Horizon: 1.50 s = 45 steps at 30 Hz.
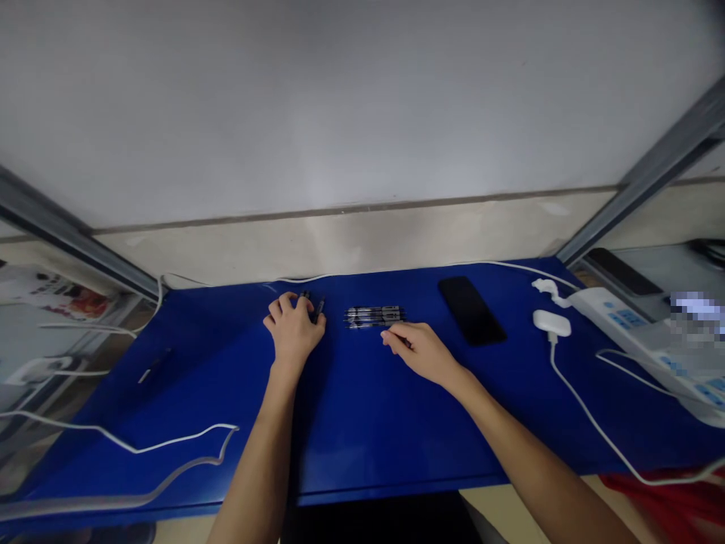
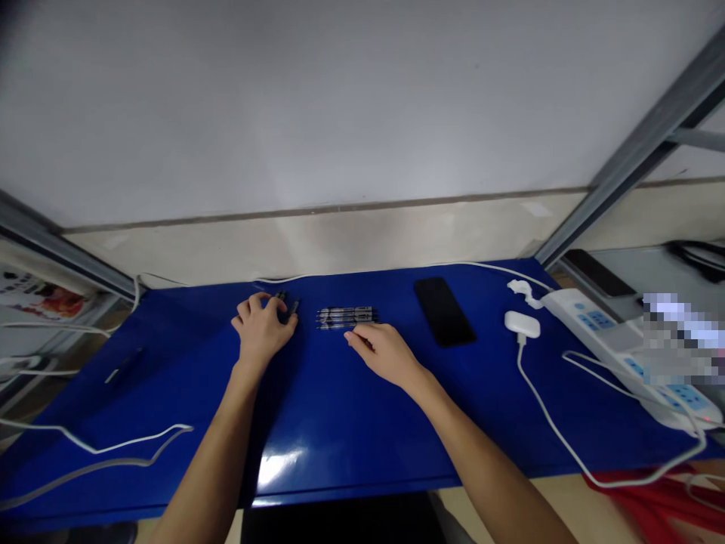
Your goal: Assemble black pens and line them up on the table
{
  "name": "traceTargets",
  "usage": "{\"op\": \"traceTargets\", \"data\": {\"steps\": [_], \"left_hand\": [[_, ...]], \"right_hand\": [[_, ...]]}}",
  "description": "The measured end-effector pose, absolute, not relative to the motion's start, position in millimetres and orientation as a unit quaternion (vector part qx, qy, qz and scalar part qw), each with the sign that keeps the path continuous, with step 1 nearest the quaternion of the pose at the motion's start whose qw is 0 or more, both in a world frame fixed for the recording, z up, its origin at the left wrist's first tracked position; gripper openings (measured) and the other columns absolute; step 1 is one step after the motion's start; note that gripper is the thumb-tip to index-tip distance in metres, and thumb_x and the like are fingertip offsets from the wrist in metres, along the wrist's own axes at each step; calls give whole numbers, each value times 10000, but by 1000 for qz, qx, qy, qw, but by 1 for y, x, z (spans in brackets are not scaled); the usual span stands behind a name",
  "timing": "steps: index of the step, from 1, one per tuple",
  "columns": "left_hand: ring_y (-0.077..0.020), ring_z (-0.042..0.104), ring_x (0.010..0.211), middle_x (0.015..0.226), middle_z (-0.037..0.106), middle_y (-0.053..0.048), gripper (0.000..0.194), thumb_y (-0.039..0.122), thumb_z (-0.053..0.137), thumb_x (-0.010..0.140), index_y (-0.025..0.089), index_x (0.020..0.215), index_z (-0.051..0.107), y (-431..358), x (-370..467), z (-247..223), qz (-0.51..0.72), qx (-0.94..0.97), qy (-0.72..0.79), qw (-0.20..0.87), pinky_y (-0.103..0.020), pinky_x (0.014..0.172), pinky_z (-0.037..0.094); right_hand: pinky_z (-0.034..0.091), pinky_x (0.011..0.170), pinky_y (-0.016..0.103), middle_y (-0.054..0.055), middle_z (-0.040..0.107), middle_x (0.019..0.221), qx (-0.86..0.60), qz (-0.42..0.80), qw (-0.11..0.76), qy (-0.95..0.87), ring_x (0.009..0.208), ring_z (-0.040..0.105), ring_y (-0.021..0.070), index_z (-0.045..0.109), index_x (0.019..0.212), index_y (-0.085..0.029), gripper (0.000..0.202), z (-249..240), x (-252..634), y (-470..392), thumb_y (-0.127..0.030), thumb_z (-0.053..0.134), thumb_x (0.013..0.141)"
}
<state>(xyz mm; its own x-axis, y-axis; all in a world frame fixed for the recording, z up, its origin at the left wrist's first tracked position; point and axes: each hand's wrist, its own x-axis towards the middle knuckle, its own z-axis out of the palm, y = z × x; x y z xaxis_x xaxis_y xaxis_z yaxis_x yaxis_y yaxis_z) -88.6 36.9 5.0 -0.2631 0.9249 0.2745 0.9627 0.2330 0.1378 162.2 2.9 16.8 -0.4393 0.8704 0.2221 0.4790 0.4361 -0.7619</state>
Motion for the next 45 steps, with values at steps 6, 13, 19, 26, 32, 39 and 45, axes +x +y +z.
{"op": "traceTargets", "data": {"steps": [6, 13, 19, 26, 32, 39, 45], "left_hand": [[-376, 311, 1272, 1367, 457, -91, 172, 401, 660, 747, 236, 752, 710, 33, -99, 10, -107, -626, -772, 15, -577, 979, 294], [-346, 330, 1261, 1353, 486, -68, 211, 394, 612, 818, 224, 726, 696, 38, -101, 3, -154, -622, -766, 60, -553, 974, 308], [-329, 447, 1119, 1227, 552, -104, 248, 393, 553, 861, 197, 773, 676, 43, -103, -5, -160, -583, -791, 93, -475, 890, 396], [-301, 515, 1009, 1090, 572, -123, 269, 386, 506, 896, 206, 1075, 594, 43, -100, -4, -157, -590, -791, 41, -380, 797, 459], [-324, 506, 1035, 1119, 573, -151, 404, 319, 473, 892, 142, 1251, 526, 43, -100, -8, -149, -579, -798, 71, -403, 838, 454], [-356, 497, 1040, 1124, 562, -183, 416, 378, 395, 924, 105, 1160, 601, 42, -99, -8, -95, -552, -820, 116, -452, 819, 434], [-340, 496, 1044, 1147, 557, -181, 420, 409, 410, 925, 117, 1123, 639, 42, -101, -6, -105, -555, -821, 89, -412, 804, 445]], "right_hand": [[370, 557, 226, -2, 631, 664, -423, 331, 324, -779, 572, 544, 103, 635, 769, -176, 346, 18, 164, 3, -339, 430, 994], [372, 529, 214, -6, 629, 648, -435, 346, 330, -763, 551, 544, 97, 652, 770, -176, 338, 18, 164, 3, -334, 446, 987], [389, 558, 218, -3, 641, 679, -429, 344, 330, -767, 579, 559, 97, 651, 767, -177, 325, 19, 162, 2, -323, 459, 985], [380, 549, 220, -8, 624, 659, -431, 342, 326, -769, 565, 543, 95, 647, 755, -175, 334, 20, 163, 3, -327, 459, 985], [362, 525, 225, -8, 616, 648, -439, 342, 320, -767, 542, 523, 95, 639, 763, -175, 338, 18, 163, 4, -346, 451, 985], [344, 514, 242, -1, 587, 633, -445, 326, 301, -778, 524, 484, 107, 620, 776, -178, 363, 14, 164, 5, -375, 411, 997], [363, 521, 247, 7, 596, 635, -449, 307, 294, -786, 526, 499, 114, 627, 788, -183, 378, 12, 166, 6, -389, 395, 1004]]}}
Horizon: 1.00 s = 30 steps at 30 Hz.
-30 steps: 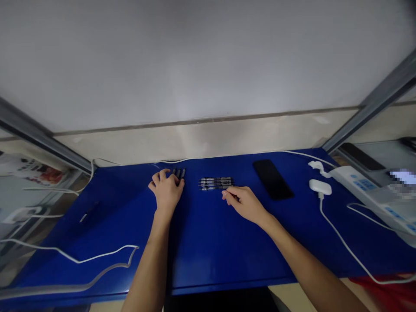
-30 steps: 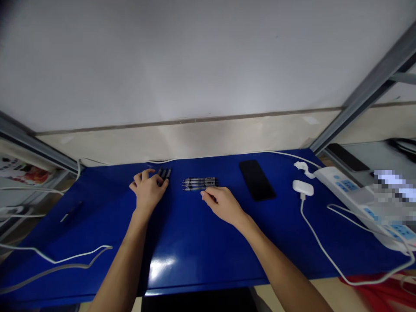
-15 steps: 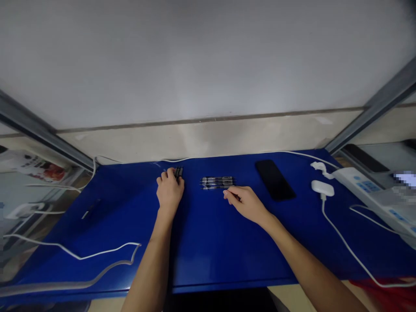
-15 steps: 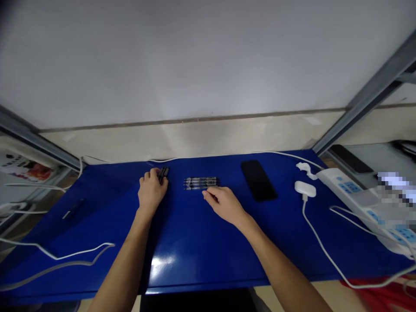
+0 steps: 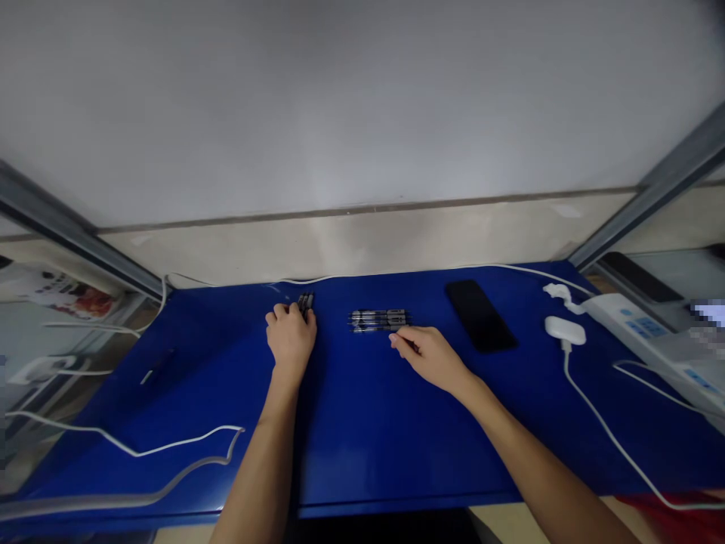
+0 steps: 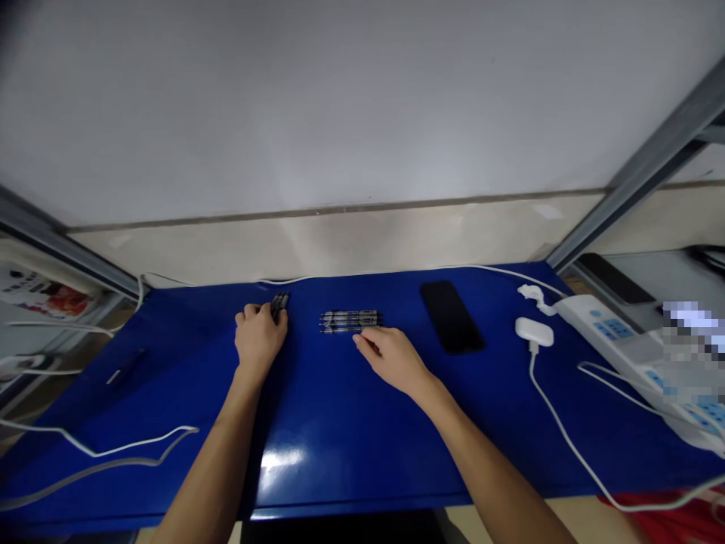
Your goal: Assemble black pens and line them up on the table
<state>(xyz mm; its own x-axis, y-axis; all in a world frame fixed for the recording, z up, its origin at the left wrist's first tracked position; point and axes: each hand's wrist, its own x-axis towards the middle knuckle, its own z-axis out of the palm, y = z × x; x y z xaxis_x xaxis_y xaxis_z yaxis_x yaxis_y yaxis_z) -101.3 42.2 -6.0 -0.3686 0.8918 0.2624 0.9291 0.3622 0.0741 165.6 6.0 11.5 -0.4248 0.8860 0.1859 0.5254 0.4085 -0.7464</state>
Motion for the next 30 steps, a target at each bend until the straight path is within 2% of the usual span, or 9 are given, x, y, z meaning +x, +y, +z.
{"op": "traceTargets", "data": {"steps": [5, 9, 12, 15, 18, 22, 27, 30], "left_hand": [[-341, 494, 1048, 1138, 556, -186, 406, 409, 426, 923, 126, 1107, 650, 42, -101, -4, -109, -540, -832, 71, -396, 771, 456], [-344, 500, 1044, 1131, 560, -187, 415, 415, 421, 924, 116, 1099, 649, 40, -99, -1, -104, -535, -835, 76, -406, 783, 452], [-348, 502, 1037, 1126, 564, -187, 430, 430, 424, 919, 109, 1099, 648, 40, -99, -1, -98, -533, -836, 88, -424, 805, 442], [-353, 502, 1038, 1121, 565, -190, 448, 442, 438, 910, 105, 1131, 636, 39, -100, -2, -96, -534, -835, 90, -432, 813, 430], [-364, 479, 1077, 1162, 550, -196, 493, 449, 439, 915, 114, 1248, 579, 39, -98, -1, -115, -538, -829, 101, -452, 846, 405], [-369, 420, 1155, 1282, 500, -193, 527, 455, 409, 942, 151, 1364, 495, 36, -86, 6, -186, -554, -801, 127, -489, 906, 357], [-296, 453, 1141, 1244, 542, -143, 397, 412, 442, 961, 187, 1254, 587, 27, -58, 16, -262, -701, -657, 92, -430, 957, 352], [-246, 500, 1071, 1149, 598, -101, 326, 422, 477, 959, 221, 1160, 635, 20, -43, 13, -234, -835, -497, 23, -387, 905, 391]], "right_hand": [[453, 636, 281, 32, 644, 743, -450, 249, 288, -808, 679, 587, 157, 646, 829, -196, 327, 10, 166, 8, -338, 410, 1005], [508, 795, 364, 74, 652, 971, -464, 160, 283, -824, 931, 578, 220, 654, 1069, -213, 215, 7, 167, 10, -270, 465, 984], [536, 794, 392, 99, 614, 1026, -470, 112, 265, -834, 963, 547, 242, 629, 1208, -220, 278, 2, 170, 11, -259, 487, 973], [547, 776, 383, 93, 588, 971, -464, 97, 256, -843, 920, 536, 231, 662, 1161, -221, 257, 0, 172, 12, -245, 490, 972], [550, 772, 366, 87, 574, 974, -463, 103, 259, -842, 935, 536, 223, 681, 1080, -225, 211, 0, 173, 13, -224, 503, 966], [556, 778, 374, 88, 571, 1024, -468, 103, 261, -838, 973, 538, 230, 653, 1108, -229, 193, -1, 173, 14, -234, 567, 936], [528, 810, 370, 76, 570, 1005, -453, 98, 241, -853, 952, 533, 218, 648, 984, -209, 83, 2, 170, 13, -209, 589, 926], [500, 825, 389, 78, 582, 1011, -448, 84, 218, -863, 969, 526, 228, 626, 957, -194, 51, 4, 170, 13, -185, 588, 923]]}}
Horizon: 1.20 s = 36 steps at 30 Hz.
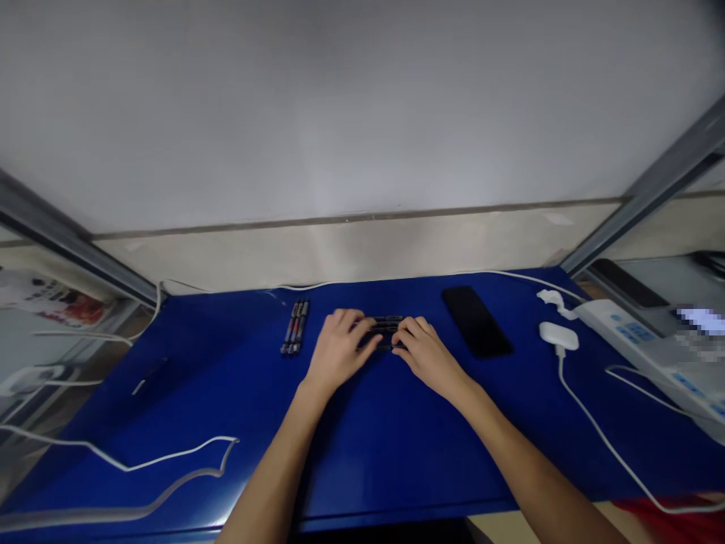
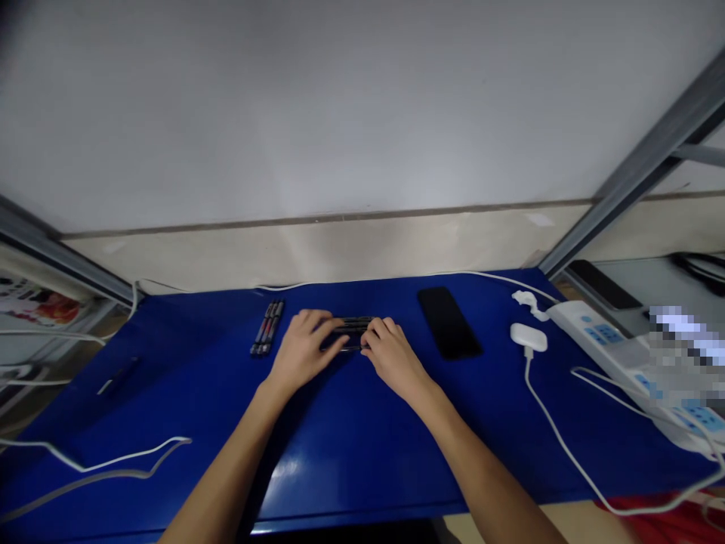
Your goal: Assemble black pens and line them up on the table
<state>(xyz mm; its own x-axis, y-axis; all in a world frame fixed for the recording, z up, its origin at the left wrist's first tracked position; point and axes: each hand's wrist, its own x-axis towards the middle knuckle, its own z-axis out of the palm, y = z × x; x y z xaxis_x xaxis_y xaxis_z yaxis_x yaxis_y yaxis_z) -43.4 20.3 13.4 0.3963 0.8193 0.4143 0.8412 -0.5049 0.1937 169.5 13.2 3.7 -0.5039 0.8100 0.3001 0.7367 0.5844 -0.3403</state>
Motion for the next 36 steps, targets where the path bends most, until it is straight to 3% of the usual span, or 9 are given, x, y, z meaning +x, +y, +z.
{"op": "traceTargets", "data": {"steps": [5, 10, 16, 19, 28, 36], "left_hand": [[-233, 527, 1014, 998, 634, -77, 204, 348, 540, 942, 214, 1028, 667, 17, -31, 3, -185, -890, -417, -17, -393, 860, 411], [-217, 548, 953, 947, 638, -71, 200, 297, 459, 983, 182, 977, 623, 18, -26, -1, -189, -886, -422, 2, -378, 852, 415], [-217, 534, 982, 1032, 632, -74, 229, 243, 391, 1006, 173, 1130, 571, 15, -20, -2, -202, -866, -456, 34, -391, 892, 376], [-214, 528, 977, 1033, 623, -74, 241, 259, 403, 1005, 193, 1149, 584, 15, -19, -3, -201, -869, -451, 29, -372, 855, 369], [-180, 512, 903, 918, 637, -30, 278, 290, 380, 1017, 208, 948, 637, 12, -18, 1, -210, -855, -473, -36, -354, 813, 331], [-212, 495, 959, 1016, 625, -58, 246, 318, 407, 1006, 205, 1066, 618, 14, -19, -2, -222, -853, -471, 45, -360, 806, 351]], "right_hand": [[470, 778, 387, 89, 591, 1020, -439, 58, 191, -876, 967, 520, 243, 628, 979, -199, 78, 0, 170, 15, -201, 561, 939], [454, 765, 396, 114, 598, 1040, -448, 40, 208, -869, 943, 526, 253, 619, 988, -179, 118, 1, 169, 16, -222, 513, 963], [497, 835, 404, 89, 666, 1089, -445, 118, 229, -858, 981, 620, 236, 594, 1146, -206, 225, 5, 170, 15, -208, 419, 1004], [523, 847, 396, 95, 683, 1073, -438, 137, 228, -859, 991, 643, 242, 624, 1119, -200, 235, 4, 170, 15, -204, 420, 1002], [529, 834, 373, 98, 707, 934, -413, 114, 244, -870, 882, 660, 229, 676, 984, -159, 239, -3, 168, 17, -171, 438, 992], [518, 823, 375, 95, 688, 947, -434, 141, 268, -848, 908, 633, 235, 666, 1040, -178, 246, -4, 168, 17, -228, 428, 1000]]}}
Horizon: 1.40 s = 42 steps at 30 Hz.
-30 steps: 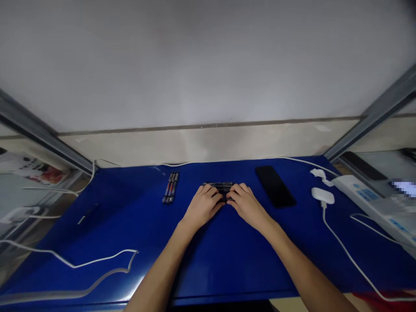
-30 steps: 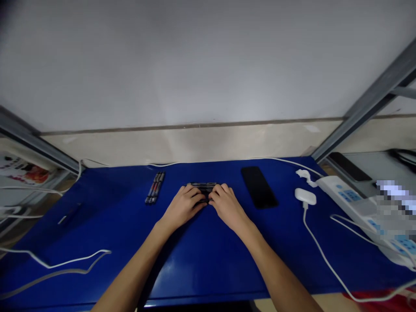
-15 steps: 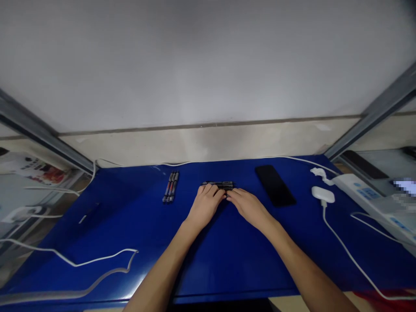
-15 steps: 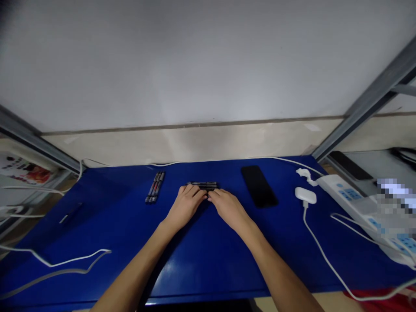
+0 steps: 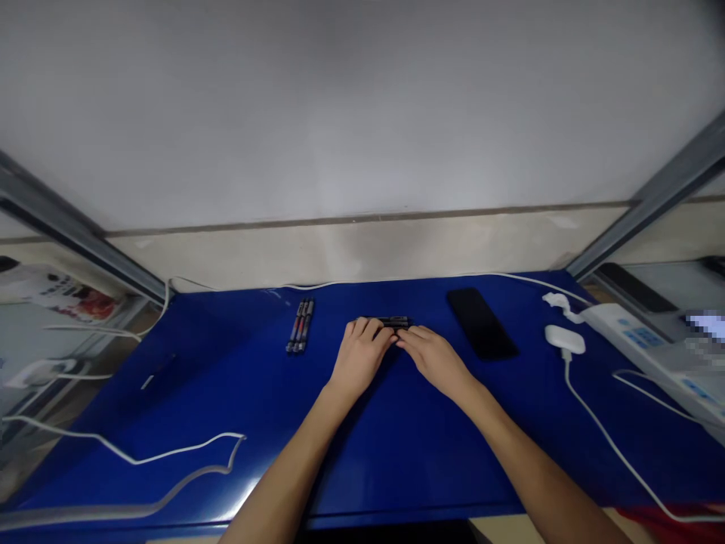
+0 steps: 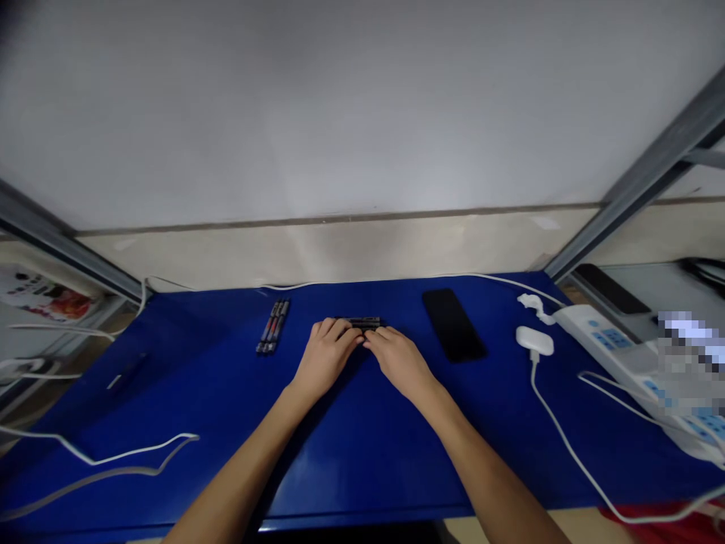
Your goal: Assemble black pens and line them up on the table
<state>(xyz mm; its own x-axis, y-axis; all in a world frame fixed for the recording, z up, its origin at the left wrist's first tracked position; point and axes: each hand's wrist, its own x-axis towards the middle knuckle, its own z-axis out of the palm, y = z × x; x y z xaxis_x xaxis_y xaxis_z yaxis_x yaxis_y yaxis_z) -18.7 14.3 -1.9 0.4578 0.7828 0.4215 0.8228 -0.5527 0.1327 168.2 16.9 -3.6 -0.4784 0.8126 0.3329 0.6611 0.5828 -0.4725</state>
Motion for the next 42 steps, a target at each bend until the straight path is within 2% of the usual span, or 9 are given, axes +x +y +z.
{"op": "traceTargets", "data": {"steps": [4, 6, 9, 16, 20, 23, 28, 35, 42], "left_hand": [[-212, 499, 976, 1042, 603, -71, 265, 323, 390, 1011, 183, 1125, 583, 19, -23, -3, -213, -870, -440, 62, -356, 825, 364], [-205, 501, 964, 1018, 599, -65, 264, 318, 372, 1017, 179, 1102, 580, 21, -24, -2, -208, -877, -428, 60, -356, 845, 363], [-202, 497, 954, 986, 599, -47, 258, 321, 358, 1020, 192, 1051, 580, 20, -24, 0, -198, -884, -420, 50, -361, 858, 353], [-209, 498, 985, 981, 608, -45, 235, 295, 357, 1021, 196, 1015, 571, 16, -22, 1, -170, -894, -411, 46, -390, 883, 333], [-214, 492, 1031, 1039, 608, -50, 212, 258, 364, 1017, 202, 1075, 559, 14, -20, -1, -174, -892, -413, 63, -439, 976, 287], [-211, 492, 1019, 1026, 610, -43, 200, 255, 374, 1013, 213, 1055, 565, 14, -19, -3, -181, -881, -433, 59, -436, 978, 279], [-197, 485, 985, 980, 613, -28, 210, 256, 363, 1017, 218, 1002, 569, 15, -20, -1, -188, -875, -445, 18, -414, 938, 287], [-188, 467, 955, 960, 622, -24, 228, 246, 357, 1019, 206, 946, 570, 15, -20, 5, -200, -865, -460, -19, -392, 883, 282], [-178, 456, 915, 966, 623, -20, 293, 273, 296, 1036, 201, 942, 564, 13, -21, 11, -216, -856, -467, -49, -364, 821, 284]], "right_hand": [[486, 846, 351, 71, 692, 1005, -444, 252, 294, -808, 945, 633, 221, 653, 1043, -206, 264, 1, 171, 17, -295, 406, 1011], [481, 759, 309, 44, 691, 905, -458, 333, 284, -774, 813, 635, 188, 657, 1002, -209, 298, 6, 173, 17, -346, 394, 1013], [434, 644, 266, 6, 640, 758, -467, 412, 250, -741, 650, 559, 143, 663, 960, -200, 330, 15, 178, 17, -406, 408, 998], [349, 574, 242, -28, 517, 644, -436, 419, 214, -768, 581, 441, 111, 570, 735, -185, 338, 22, 182, 17, -385, 446, 978], [374, 573, 248, -7, 591, 688, -449, 422, 233, -752, 599, 504, 127, 622, 810, -185, 338, 14, 180, 17, -394, 422, 987], [400, 603, 258, 4, 639, 731, -458, 392, 249, -759, 637, 556, 143, 646, 861, -191, 331, 11, 176, 17, -378, 408, 995], [412, 627, 265, 7, 661, 738, -438, 302, 277, -800, 642, 583, 154, 633, 791, -202, 292, 8, 172, 17, -328, 458, 989], [473, 779, 312, 70, 710, 950, -403, 157, 314, -845, 841, 617, 199, 657, 1013, -186, 203, 1, 168, 15, -219, 458, 993], [437, 738, 376, 91, 648, 800, -412, -32, 276, -868, 769, 525, 225, 667, 1024, -131, 267, 5, 163, 7, -223, 417, 1008]]}}
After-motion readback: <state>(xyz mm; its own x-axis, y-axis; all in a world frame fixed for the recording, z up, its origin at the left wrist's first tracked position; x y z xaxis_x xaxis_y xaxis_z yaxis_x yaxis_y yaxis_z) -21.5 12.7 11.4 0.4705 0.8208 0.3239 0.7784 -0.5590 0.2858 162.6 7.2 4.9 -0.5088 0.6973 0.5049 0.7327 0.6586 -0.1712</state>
